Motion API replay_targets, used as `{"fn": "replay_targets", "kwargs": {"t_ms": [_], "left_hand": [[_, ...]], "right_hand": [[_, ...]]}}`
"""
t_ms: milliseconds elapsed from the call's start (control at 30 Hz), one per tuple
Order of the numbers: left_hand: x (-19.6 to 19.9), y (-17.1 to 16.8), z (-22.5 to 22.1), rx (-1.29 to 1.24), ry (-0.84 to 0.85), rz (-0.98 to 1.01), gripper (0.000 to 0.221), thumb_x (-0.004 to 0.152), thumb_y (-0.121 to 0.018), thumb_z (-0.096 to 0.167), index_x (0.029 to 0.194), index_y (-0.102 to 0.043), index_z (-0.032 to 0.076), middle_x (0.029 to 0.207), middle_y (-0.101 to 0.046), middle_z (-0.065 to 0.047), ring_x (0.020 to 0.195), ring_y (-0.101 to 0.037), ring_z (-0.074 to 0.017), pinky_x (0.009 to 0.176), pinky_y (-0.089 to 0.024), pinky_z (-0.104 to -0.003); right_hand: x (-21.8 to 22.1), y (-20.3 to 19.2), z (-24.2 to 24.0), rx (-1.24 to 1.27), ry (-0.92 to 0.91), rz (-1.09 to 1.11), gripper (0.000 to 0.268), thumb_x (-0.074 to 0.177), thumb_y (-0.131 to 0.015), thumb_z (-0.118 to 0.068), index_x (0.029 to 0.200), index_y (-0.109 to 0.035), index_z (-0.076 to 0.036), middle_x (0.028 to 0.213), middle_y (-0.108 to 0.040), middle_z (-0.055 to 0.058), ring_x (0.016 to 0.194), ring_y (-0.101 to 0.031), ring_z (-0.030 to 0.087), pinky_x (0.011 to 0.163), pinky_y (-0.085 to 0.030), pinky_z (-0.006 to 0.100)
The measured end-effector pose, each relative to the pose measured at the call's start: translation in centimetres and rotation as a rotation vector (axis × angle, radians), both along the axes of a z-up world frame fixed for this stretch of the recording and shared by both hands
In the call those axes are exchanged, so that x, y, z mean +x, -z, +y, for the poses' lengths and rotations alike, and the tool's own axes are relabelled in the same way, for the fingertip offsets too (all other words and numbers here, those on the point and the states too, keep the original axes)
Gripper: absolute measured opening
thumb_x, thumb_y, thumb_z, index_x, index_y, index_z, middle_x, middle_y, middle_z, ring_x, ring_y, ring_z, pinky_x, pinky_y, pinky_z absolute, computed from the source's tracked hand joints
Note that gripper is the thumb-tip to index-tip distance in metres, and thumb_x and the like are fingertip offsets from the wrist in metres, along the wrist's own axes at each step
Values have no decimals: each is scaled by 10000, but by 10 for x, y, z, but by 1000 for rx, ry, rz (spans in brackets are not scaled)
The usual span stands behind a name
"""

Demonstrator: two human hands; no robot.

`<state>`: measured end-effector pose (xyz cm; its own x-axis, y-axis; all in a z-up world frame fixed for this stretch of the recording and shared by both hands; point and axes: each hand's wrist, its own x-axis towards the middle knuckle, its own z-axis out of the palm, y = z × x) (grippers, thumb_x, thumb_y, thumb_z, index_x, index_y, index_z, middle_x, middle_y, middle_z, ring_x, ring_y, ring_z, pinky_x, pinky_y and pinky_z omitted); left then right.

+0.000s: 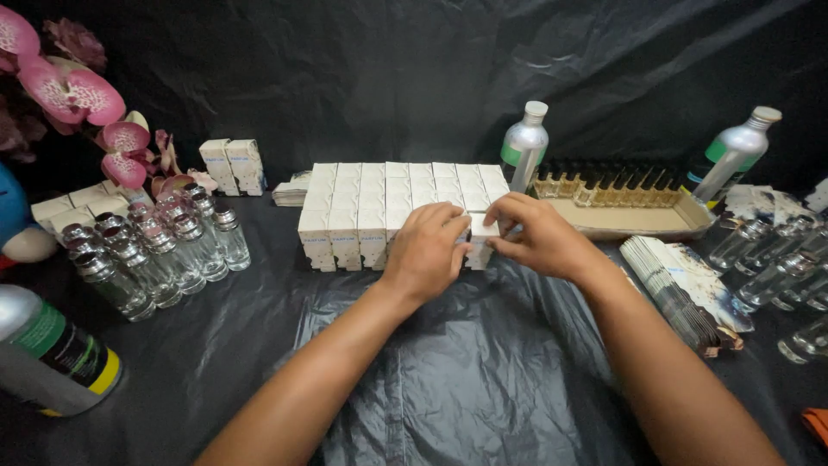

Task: Assembling cardboard perfume boxes and inserting perfume bottles into them.

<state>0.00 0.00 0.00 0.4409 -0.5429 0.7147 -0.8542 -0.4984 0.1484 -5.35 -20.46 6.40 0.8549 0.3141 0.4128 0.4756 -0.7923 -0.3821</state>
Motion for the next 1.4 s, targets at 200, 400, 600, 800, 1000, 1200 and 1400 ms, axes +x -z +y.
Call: {"fn": "replay_targets", "kwargs": {"t_ms": [200, 400, 600, 800, 1000, 1200, 1400], "left_hand": [[11, 4, -7, -35, -27, -75, 284, 857, -744, 229, 1089, -672, 81, 1023, -635, -74, 1100, -637, -296, 1033, -448, -444], [16, 2, -12, -12, -46, -92, 252, 827, -765, 221, 1030, -676, 100, 952, -612, -49, 1033, -632, -270, 1018, -452, -432], [12, -2, -12, -4, -46, -122, 238, 825, -766, 182, 1011, -665, 74, 923, -608, -76, 996, -641, -293, 1010, -463, -436], [8, -7, -11, 5, -55, -119, 234, 832, -772, 168, 1017, -669, 68, 918, -608, -74, 982, -646, -285, 1019, -455, -439], [1, -13, -21, -24, -79, -201, 257, 788, -787, 161, 976, -645, 59, 890, -570, -85, 925, -619, -298, 962, -467, -438], [-12, -23, -41, -80, 5, -240, 262, 805, -745, 166, 1009, -612, 72, 898, -538, -77, 936, -592, -309, 937, -471, -426], [-33, -18, -89, -73, 151, -99, 165, 861, -690, 199, 939, -596, 88, 882, -551, -79, 885, -613, -314, 814, -514, -411]], "right_hand": [[-2, 21, -1, -22, 18, -106, 380, 793, -794, -41, 1105, -595, -130, 1286, -513, 127, 922, -731, 385, 774, -673, 449], [-9, 33, 16, -74, 106, -114, 579, 760, -827, -39, 1208, -480, -158, 1288, -386, 144, 854, -716, 478, 780, -654, 551], [-4, 41, 20, -56, 140, -111, 590, 761, -824, -36, 1212, -453, -121, 1265, -375, 174, 901, -676, 576, 765, -627, 647], [-8, 40, 23, -53, 179, -76, 581, 783, -807, -55, 1233, -449, -137, 1292, -375, 169, 911, -687, 559, 785, -622, 646], [-4, 39, 15, -148, 175, -118, 582, 758, -825, -93, 1232, -492, -151, 1263, -419, 144, 898, -688, 545, 732, -610, 653], [-18, 10, -21, -141, 131, -99, 460, 805, -753, -49, 1200, -529, -120, 1087, -580, 124, 842, -740, 430, 682, -592, 577], [-33, -11, -82, -387, 527, 223, 384, 795, -788, -250, 1151, -682, -153, 1011, -786, 117, 1072, -717, 377, 880, -560, 539]]}}
